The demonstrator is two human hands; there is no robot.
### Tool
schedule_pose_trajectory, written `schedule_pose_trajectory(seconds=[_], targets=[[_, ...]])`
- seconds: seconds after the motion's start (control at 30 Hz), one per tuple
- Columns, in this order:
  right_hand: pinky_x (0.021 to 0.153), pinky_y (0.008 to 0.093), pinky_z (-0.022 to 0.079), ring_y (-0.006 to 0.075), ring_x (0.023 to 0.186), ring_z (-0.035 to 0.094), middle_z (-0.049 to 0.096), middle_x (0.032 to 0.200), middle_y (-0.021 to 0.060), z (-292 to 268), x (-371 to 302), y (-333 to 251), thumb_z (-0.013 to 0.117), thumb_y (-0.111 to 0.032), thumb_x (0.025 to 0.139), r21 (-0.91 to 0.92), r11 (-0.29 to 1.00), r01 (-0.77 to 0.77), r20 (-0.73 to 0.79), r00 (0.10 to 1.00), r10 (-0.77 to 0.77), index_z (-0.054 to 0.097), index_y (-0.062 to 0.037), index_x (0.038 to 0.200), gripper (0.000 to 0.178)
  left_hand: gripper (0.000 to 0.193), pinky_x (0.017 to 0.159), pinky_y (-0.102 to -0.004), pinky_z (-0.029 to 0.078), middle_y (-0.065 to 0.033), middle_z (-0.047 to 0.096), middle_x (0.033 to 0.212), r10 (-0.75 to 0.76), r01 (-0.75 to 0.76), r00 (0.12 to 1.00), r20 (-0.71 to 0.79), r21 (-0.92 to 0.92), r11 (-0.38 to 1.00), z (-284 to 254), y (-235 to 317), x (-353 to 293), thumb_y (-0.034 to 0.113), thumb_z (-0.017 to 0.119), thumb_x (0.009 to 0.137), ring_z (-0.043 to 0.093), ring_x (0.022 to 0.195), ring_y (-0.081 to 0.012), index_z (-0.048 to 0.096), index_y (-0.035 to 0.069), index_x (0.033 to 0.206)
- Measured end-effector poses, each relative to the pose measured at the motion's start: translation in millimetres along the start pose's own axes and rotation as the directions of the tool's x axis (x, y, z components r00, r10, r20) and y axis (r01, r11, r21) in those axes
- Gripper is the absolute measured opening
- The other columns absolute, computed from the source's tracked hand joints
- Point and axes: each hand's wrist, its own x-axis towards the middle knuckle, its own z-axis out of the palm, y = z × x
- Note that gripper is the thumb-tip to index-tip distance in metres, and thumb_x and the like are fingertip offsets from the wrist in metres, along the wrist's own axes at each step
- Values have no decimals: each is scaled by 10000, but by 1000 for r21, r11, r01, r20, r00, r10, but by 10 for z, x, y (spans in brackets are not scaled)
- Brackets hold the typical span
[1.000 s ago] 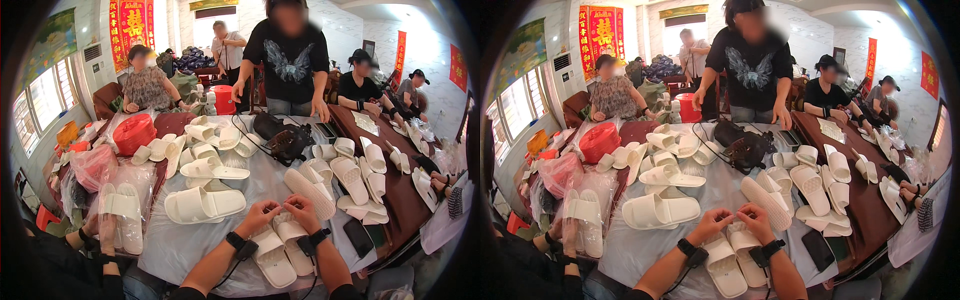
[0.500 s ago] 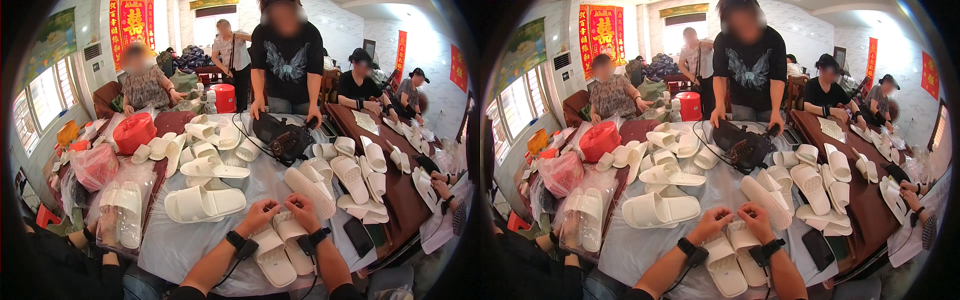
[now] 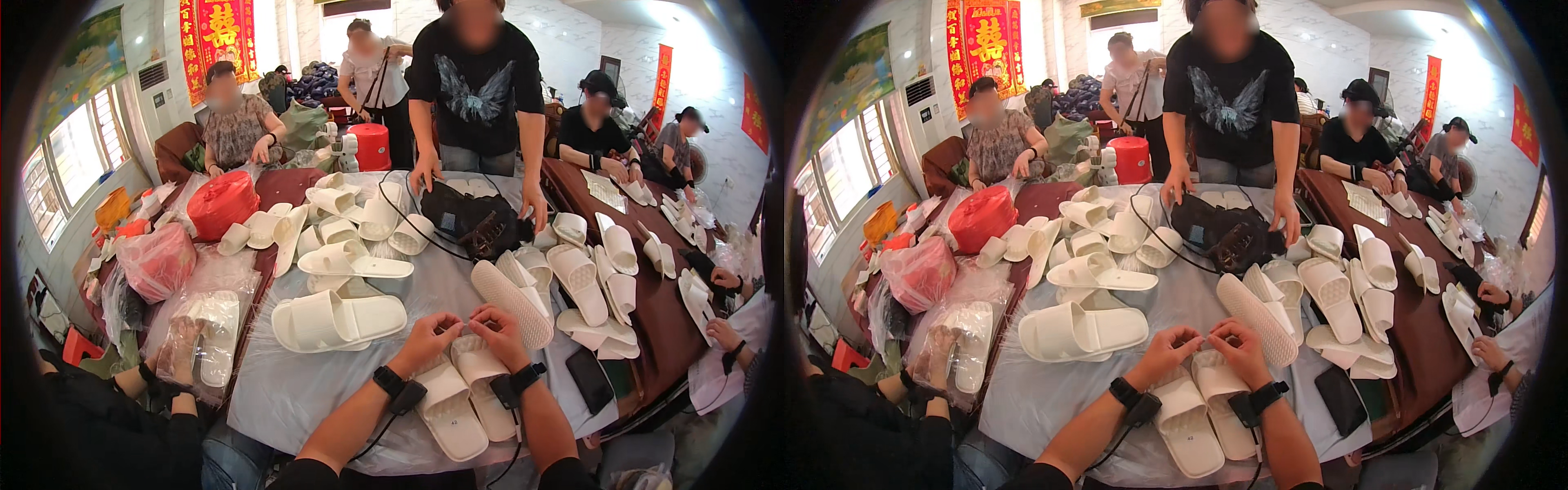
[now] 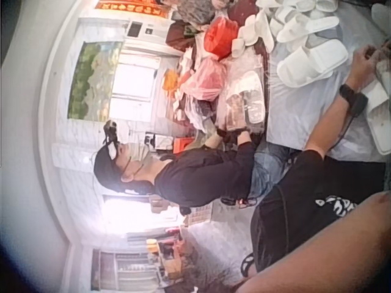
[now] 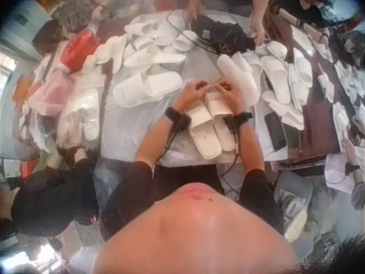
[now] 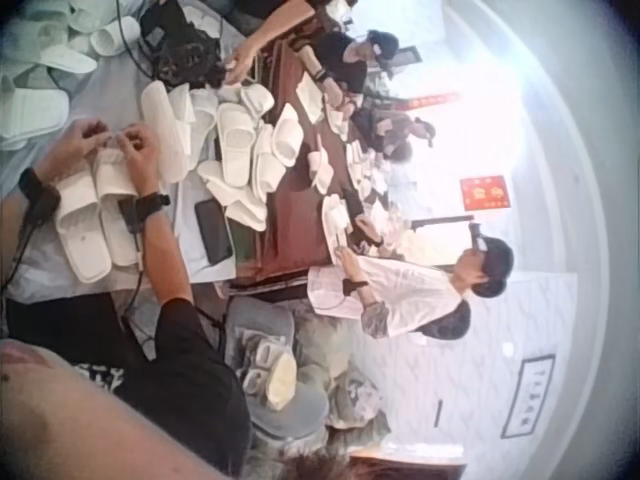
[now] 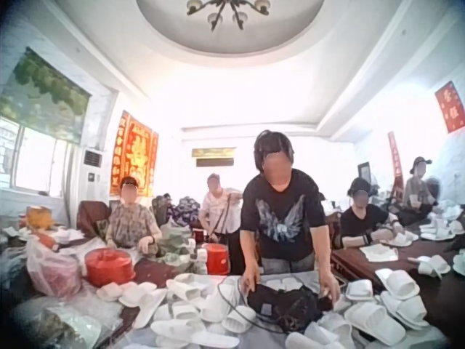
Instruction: Inspecting and assembling components of white slippers at a production table.
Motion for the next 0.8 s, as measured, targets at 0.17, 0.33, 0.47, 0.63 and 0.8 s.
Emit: schedule_pose_trajectory(seconds=[0.17,0.33,0.47,0.63,0.8], targets=[[728,214,482,71,846,618,643,1099,26,0,0,26,776,-48,894,34,999,33,44,998,-34,723,-23,903,59,235,808,-252,528,-18,728,997,1,-1,1000,-1,-31,1000,18,31,-19,203,696,1001,648,888,-80,719,1,1118],[733,214,487,65,861,622,645,1099,23,0,29,0,788,-53,883,-49,999,0,-53,999,-3,722,-19,881,75,243,809,-251,528,-24,728,997,-23,21,998,63,26,999,-6,76,-11,204,694,1003,650,902,-82,719,-4,1127],[749,219,490,74,880,622,648,1097,31,20,4,-67,782,-39,884,-46,999,-18,-27,1000,17,716,-18,882,69,241,803,-251,528,-24,728,993,6,-6,1000,10,-42,999,12,63,-24,208,696,1002,646,897,-78,720,-1,1120],[753,231,494,86,891,623,651,1092,42,23,7,-2,771,-18,885,116,992,40,9,999,-42,710,-21,886,62,241,761,-268,547,-44,750,939,64,-64,998,-6,-10,998,16,3,16,209,712,982,673,833,-96,726,-6,1089],[761,233,493,97,924,621,645,1091,44,4,16,-37,768,-15,886,-15,1000,-9,-23,1000,8,705,-18,888,63,237,759,-272,548,-48,752,955,44,-44,999,16,-16,999,5,-10,5,209,716,979,674,842,-98,727,-3,1086]])
